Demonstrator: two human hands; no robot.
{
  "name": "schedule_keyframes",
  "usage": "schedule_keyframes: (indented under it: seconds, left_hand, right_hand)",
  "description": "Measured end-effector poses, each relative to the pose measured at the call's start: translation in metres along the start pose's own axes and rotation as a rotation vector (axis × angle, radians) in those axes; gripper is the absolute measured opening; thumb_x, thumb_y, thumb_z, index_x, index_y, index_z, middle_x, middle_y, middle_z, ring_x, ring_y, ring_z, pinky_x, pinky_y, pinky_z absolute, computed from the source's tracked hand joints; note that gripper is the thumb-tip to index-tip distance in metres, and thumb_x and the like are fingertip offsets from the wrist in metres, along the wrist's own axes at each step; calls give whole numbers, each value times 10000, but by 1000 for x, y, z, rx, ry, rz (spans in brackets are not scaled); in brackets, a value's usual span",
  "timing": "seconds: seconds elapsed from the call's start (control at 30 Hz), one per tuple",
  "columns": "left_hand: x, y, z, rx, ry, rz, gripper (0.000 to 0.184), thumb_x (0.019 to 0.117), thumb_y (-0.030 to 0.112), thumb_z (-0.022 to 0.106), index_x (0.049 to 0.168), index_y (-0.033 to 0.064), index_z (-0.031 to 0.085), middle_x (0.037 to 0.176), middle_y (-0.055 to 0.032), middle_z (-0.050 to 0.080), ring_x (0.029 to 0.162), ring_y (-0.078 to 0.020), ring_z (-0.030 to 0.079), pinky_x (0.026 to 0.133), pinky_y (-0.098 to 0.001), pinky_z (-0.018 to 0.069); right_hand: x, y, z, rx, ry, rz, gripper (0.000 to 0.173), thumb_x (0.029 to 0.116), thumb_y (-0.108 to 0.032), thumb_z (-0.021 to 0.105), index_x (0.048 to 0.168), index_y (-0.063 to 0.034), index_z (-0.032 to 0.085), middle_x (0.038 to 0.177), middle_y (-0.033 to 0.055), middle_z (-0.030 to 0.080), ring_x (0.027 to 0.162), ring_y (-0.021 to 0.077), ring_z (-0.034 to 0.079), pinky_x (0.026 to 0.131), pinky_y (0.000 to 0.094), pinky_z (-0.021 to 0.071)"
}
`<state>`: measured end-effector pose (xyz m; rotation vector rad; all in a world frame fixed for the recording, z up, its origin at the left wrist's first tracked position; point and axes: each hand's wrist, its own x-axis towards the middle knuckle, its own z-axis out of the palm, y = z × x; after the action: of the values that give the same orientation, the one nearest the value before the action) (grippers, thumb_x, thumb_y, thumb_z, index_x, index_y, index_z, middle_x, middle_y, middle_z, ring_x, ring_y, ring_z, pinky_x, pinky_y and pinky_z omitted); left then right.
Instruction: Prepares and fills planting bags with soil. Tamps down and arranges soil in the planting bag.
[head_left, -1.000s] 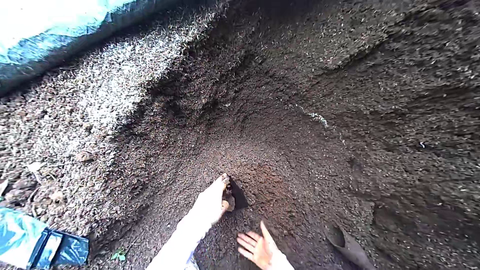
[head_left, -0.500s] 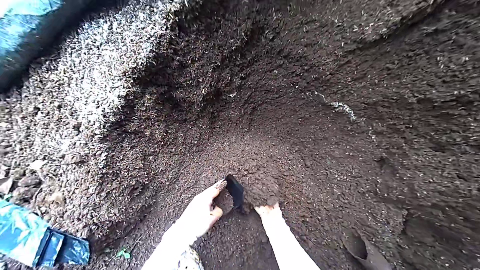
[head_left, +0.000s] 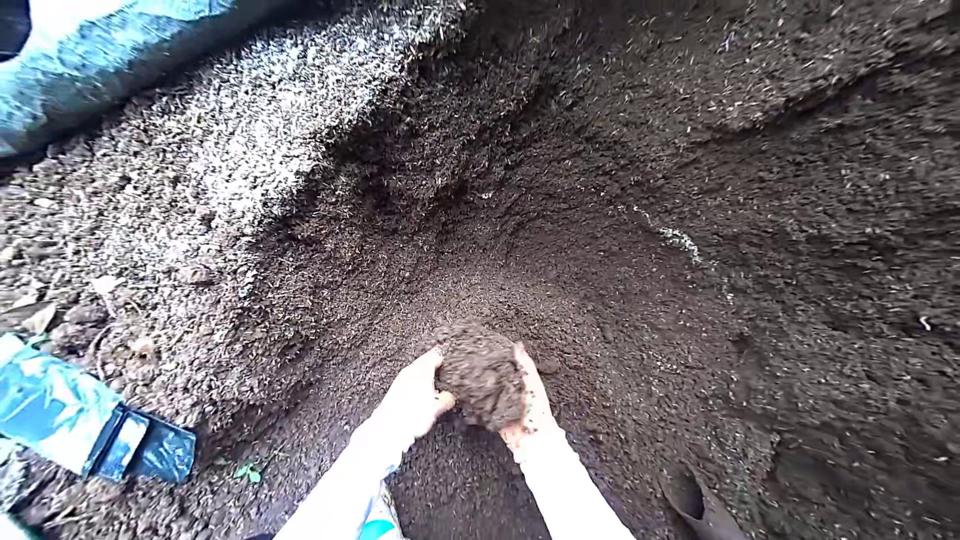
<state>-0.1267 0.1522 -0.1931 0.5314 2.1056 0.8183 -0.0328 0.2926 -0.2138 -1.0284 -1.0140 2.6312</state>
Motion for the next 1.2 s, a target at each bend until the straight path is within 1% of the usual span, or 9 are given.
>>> schedule_keyframes:
  seconds: [0.1, 0.23, 0.33, 0.57, 0.8, 0.9, 1.0, 1.1, 1.2]
  left_hand:
    - [-5, -8, 4, -39, 47, 30, 817, 843, 68, 788, 1547, -18, 382, 1503, -219, 517, 1401, -297, 508, 1197, -446, 373]
    - [-4, -15, -4, -53, 68, 42, 888, 839, 76, 802, 1596, 58, 339, 1550, -172, 490, 1436, -261, 480, 1218, -437, 346]
    - [-4, -17, -3, -36, 43, 46, 884, 865, 93, 786, 1613, 81, 315, 1610, -144, 421, 1474, -235, 434, 1234, -420, 324]
    - [1, -18, 0, 32, 62, -3, 705, 921, 44, 690, 1567, 81, 408, 1561, -186, 460, 1438, -302, 463, 1199, -474, 362]
    - [6, -23, 8, 400, 88, -59, 522, 929, 217, 681, 1436, 321, 614, 1637, -39, 403, 1385, -449, 449, 974, -704, 383]
    - [12, -17, 3, 419, 43, -62, 462, 984, 249, 616, 1436, 347, 609, 1635, -91, 395, 1372, -443, 479, 982, -680, 421]
    - [22, -7, 0, 430, -46, -90, 498, 1016, 161, 567, 1486, 328, 559, 1636, -115, 389, 1435, -375, 468, 1074, -605, 455]
    - [31, 5, -7, 393, -145, -117, 567, 1002, 66, 576, 1554, 113, 456, 1633, -129, 398, 1468, -336, 443, 1167, -553, 389]
    - [29, 3, -12, 305, -145, -117, 601, 998, 98, 615, 1562, 46, 415, 1618, -139, 418, 1469, -320, 442, 1195, -538, 354]
  right_hand:
    - [-7, 7, 2, -400, -171, -259, 582, 1024, -289, 469, 1499, 37, 388, 1473, 123, 517, 1299, 111, 532, 1085, 295, 466]
    - [-15, -7, 12, -774, -254, -328, 693, 1004, -397, 521, 1534, 28, 382, 1590, 169, 396, 1464, 163, 387, 1195, 340, 364]
    - [-26, -19, -15, -787, -30, -224, 502, 1056, -257, 409, 1493, -21, 478, 1571, 140, 451, 1442, 226, 448, 1152, 454, 431]
    - [-46, 13, -213, -23, 870, 41, 603, 1120, -439, 310, 1585, -60, 248, 1584, 222, 385, 1352, 329, 517, 1057, 465, 471]
    - [8, 9, -226, 219, 632, -28, 865, 994, -766, 143, 1627, -177, 166, 1622, 184, 336, 1437, 364, 422, 1060, 651, 440]
    - [35, -3, -187, 53, 669, -134, 665, 1103, -548, 111, 1593, -119, 244, 1570, 169, 389, 1395, 286, 444, 1078, 536, 439]
    - [50, -6, -178, 119, 671, -84, 643, 1107, -535, 122, 1569, -111, 265, 1525, 195, 414, 1336, 312, 477, 1031, 549, 455]
    - [41, 0, -188, 148, 657, -79, 687, 1084, -594, 114, 1549, -120, 290, 1477, 178, 462, 1288, 293, 516, 989, 533, 483]
    - [26, -2, -178, 275, 444, -100, 652, 1062, -637, 131, 1355, -153, 454, 1144, 100, 633, 1030, 234, 648, 828, 479, 570]
